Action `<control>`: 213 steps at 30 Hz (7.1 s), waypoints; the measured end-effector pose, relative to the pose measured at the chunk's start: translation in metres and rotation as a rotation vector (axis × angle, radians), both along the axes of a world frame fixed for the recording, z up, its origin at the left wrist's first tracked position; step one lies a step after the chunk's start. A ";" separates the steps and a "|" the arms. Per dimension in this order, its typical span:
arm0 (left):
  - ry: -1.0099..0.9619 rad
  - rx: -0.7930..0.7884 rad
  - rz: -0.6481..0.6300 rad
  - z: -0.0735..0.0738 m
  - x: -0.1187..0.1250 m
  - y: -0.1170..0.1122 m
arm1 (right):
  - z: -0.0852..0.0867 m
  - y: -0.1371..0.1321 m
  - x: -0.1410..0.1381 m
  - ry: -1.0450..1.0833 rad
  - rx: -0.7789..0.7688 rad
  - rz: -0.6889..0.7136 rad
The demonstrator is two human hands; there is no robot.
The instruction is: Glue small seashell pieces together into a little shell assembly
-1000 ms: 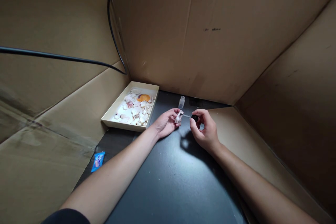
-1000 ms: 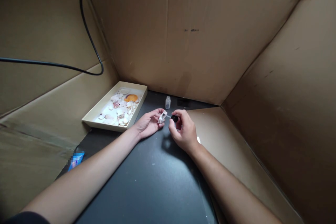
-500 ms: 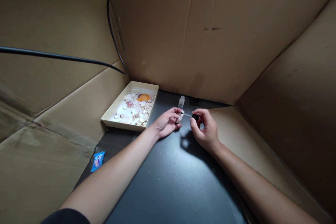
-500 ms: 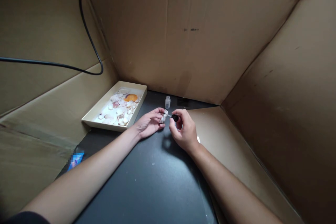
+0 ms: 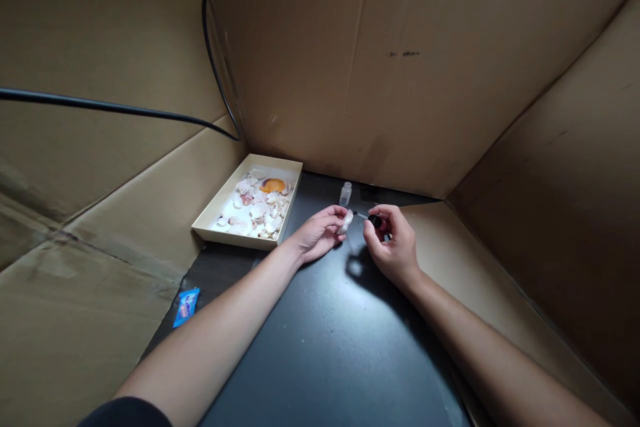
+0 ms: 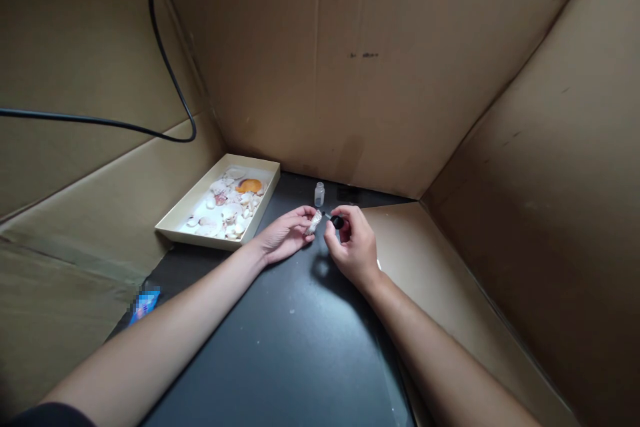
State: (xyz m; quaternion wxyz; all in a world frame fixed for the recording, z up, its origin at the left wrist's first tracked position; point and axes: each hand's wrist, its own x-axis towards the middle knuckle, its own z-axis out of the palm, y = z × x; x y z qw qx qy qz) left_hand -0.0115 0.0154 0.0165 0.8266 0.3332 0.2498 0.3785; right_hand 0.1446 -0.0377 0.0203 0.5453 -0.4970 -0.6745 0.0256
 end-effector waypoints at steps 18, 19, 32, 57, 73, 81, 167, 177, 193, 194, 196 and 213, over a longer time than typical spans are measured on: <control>0.027 0.032 -0.009 0.000 0.000 -0.001 | 0.000 0.001 0.001 -0.005 0.013 0.010; 0.028 0.035 -0.010 0.000 0.000 -0.001 | 0.000 0.001 0.001 0.002 0.008 0.006; 0.022 0.016 -0.001 0.001 0.001 -0.001 | 0.003 -0.002 0.001 -0.018 -0.021 0.046; 0.026 0.018 -0.014 0.001 0.000 -0.001 | 0.004 -0.004 0.001 -0.024 -0.004 0.071; 0.014 0.016 -0.012 0.001 0.000 -0.001 | 0.002 -0.001 0.001 -0.008 -0.001 0.026; 0.015 0.019 -0.011 0.002 0.000 -0.002 | 0.003 -0.002 0.001 -0.028 -0.004 0.043; -0.043 -0.092 0.051 0.003 0.000 0.000 | 0.000 -0.001 0.000 -0.032 -0.026 0.093; -0.040 -0.078 0.048 0.002 0.000 0.001 | 0.000 -0.002 0.000 -0.037 -0.031 0.054; -0.019 -0.066 0.050 0.001 0.000 0.001 | -0.001 -0.001 0.001 -0.015 -0.067 0.050; -0.021 -0.064 0.052 0.001 0.000 0.001 | -0.001 -0.001 0.001 -0.019 -0.073 0.052; -0.022 -0.063 0.049 0.001 0.000 0.001 | 0.000 -0.001 0.001 -0.014 -0.066 0.050; -0.049 -0.067 0.017 0.003 -0.001 0.001 | 0.000 -0.001 0.001 -0.009 -0.049 0.069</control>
